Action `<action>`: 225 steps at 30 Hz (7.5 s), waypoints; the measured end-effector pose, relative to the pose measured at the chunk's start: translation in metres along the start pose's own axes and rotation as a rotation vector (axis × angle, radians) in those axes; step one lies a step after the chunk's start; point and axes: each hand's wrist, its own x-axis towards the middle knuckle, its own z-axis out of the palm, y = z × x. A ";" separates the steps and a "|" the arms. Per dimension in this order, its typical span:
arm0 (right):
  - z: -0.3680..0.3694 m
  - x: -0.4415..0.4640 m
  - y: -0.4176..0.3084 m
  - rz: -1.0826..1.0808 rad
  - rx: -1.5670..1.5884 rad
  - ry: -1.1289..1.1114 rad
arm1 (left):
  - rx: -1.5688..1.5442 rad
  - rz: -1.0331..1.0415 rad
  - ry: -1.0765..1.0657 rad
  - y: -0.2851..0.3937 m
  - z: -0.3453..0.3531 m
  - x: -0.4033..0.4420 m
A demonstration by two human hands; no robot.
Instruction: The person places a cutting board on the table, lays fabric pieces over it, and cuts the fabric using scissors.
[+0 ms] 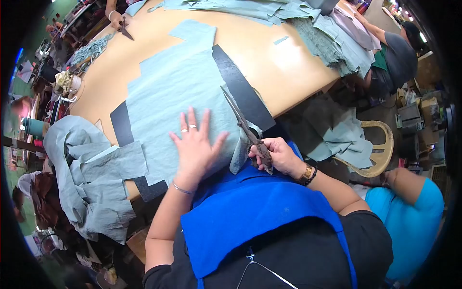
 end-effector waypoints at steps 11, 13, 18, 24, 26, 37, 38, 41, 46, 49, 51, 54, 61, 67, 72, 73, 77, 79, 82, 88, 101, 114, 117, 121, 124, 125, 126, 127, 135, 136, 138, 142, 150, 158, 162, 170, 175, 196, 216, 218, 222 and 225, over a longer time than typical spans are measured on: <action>0.004 0.010 -0.013 0.032 0.080 0.042 | 0.069 0.104 0.103 -0.026 -0.001 0.000; 0.004 0.008 -0.008 0.003 0.056 0.064 | 0.062 0.093 0.110 -0.026 0.000 -0.001; -0.002 0.003 -0.009 0.020 -0.017 0.029 | 0.058 0.096 0.134 -0.025 0.001 -0.004; -0.001 0.009 -0.017 0.046 0.026 0.043 | 0.065 0.103 0.099 -0.019 0.000 -0.016; -0.001 0.011 -0.017 0.046 0.031 0.038 | 0.064 0.098 0.092 -0.018 0.000 -0.018; -0.002 0.015 -0.023 0.046 -0.014 0.046 | 0.023 0.109 0.089 -0.018 0.004 -0.026; -0.001 0.017 -0.026 0.046 -0.015 0.047 | 0.021 0.110 0.089 -0.017 0.004 -0.027; -0.002 0.016 -0.027 0.023 -0.025 0.043 | 0.021 0.109 0.089 -0.018 0.004 -0.029; -0.009 0.012 -0.023 0.051 -0.090 0.029 | 0.018 0.105 0.089 -0.018 0.006 -0.030; -0.007 0.014 -0.026 0.030 -0.050 0.022 | 0.021 0.110 0.088 -0.018 0.005 -0.032; -0.006 0.018 -0.029 0.039 -0.033 0.032 | 0.034 0.120 0.081 -0.017 0.004 -0.036; -0.007 0.020 -0.033 0.026 -0.038 0.028 | 0.057 0.104 0.047 -0.015 0.002 -0.040; -0.017 0.017 -0.025 0.048 -0.082 -0.005 | 0.076 0.170 0.043 -0.019 -0.028 -0.038; -0.020 0.018 -0.025 0.063 -0.100 -0.017 | 0.070 0.287 0.101 -0.018 -0.069 0.089; -0.022 0.017 -0.029 0.060 -0.100 -0.059 | 0.029 0.251 0.229 0.022 -0.053 0.225; -0.023 0.018 -0.026 0.070 -0.088 -0.058 | 0.009 0.233 0.275 0.029 -0.041 0.245; -0.023 0.018 -0.030 0.078 -0.079 -0.075 | -0.013 0.130 0.092 0.037 -0.024 0.290; -0.024 0.017 -0.032 0.082 -0.077 -0.083 | -0.117 0.155 -0.033 0.029 -0.030 0.305; -0.028 0.019 -0.026 0.079 -0.042 -0.100 | -0.584 0.192 -0.169 0.018 -0.038 0.312; -0.031 0.022 -0.024 0.080 0.054 -0.111 | -1.210 0.357 0.198 -0.029 -0.050 0.299; -0.034 0.016 -0.031 0.124 -0.059 -0.099 | 0.067 0.482 0.069 -0.077 -0.021 0.140; -0.026 0.019 -0.038 0.124 -0.067 -0.101 | 0.069 0.433 0.104 -0.065 -0.014 0.119; -0.029 0.021 -0.033 0.124 -0.057 -0.103 | 0.062 0.435 0.113 -0.066 -0.013 0.117; -0.027 0.019 -0.026 0.069 -0.064 -0.089 | 0.059 0.381 0.125 -0.065 -0.012 0.113; -0.024 0.017 -0.023 0.050 -0.049 -0.082 | 0.063 0.345 0.133 -0.064 -0.009 0.109; -0.026 0.017 -0.022 0.060 -0.043 -0.094 | 0.064 0.334 0.134 -0.062 -0.008 0.107; -0.027 0.017 -0.022 0.069 -0.037 -0.106 | 0.065 0.324 0.136 -0.061 -0.008 0.105; -0.027 0.018 -0.022 0.073 -0.044 -0.108 | 0.070 0.315 0.137 -0.059 -0.008 0.102; -0.024 0.016 -0.024 0.075 -0.032 -0.090 | 0.073 0.203 0.146 -0.042 -0.002 0.083; -0.023 0.015 -0.022 0.070 -0.026 -0.088 | 0.065 0.167 0.124 -0.041 -0.001 0.083; -0.023 0.013 -0.019 0.059 -0.016 -0.083 | 0.049 0.098 0.081 -0.040 0.000 0.085; -0.025 0.013 -0.020 0.062 -0.028 -0.099 | 0.252 0.337 0.074 -0.054 -0.023 0.123; -0.021 0.019 -0.023 0.060 -0.005 -0.067 | 0.198 0.664 -0.012 -0.069 -0.028 0.157; -0.026 0.017 -0.017 0.057 0.022 -0.071 | 0.155 0.487 0.047 -0.065 -0.020 0.130; -0.025 0.016 -0.021 0.063 0.021 -0.074 | 0.147 0.459 0.087 -0.061 -0.015 0.122; -0.023 0.020 -0.022 0.078 0.074 -0.053 | 0.146 0.416 0.113 -0.051 -0.011 0.106; -0.022 0.015 -0.016 0.002 0.029 -0.068 | 0.126 0.338 0.150 -0.044 -0.005 0.096; -0.020 0.015 -0.024 0.053 -0.047 -0.035 | 0.151 0.613 0.130 -0.065 -0.020 0.142; -0.017 0.016 -0.027 0.052 -0.029 0.007 | 0.143 0.301 0.123 -0.033 -0.001 0.090; -0.016 0.018 -0.028 0.065 -0.020 0.012 | 0.109 0.319 0.152 -0.030 0.005 0.086; -0.017 0.019 -0.027 0.063 -0.041 0.036 | 0.098 0.304 0.175 -0.026 0.009 0.082; -0.018 0.015 -0.025 0.054 -0.042 0.034 | 0.081 0.275 0.164 -0.023 0.006 0.079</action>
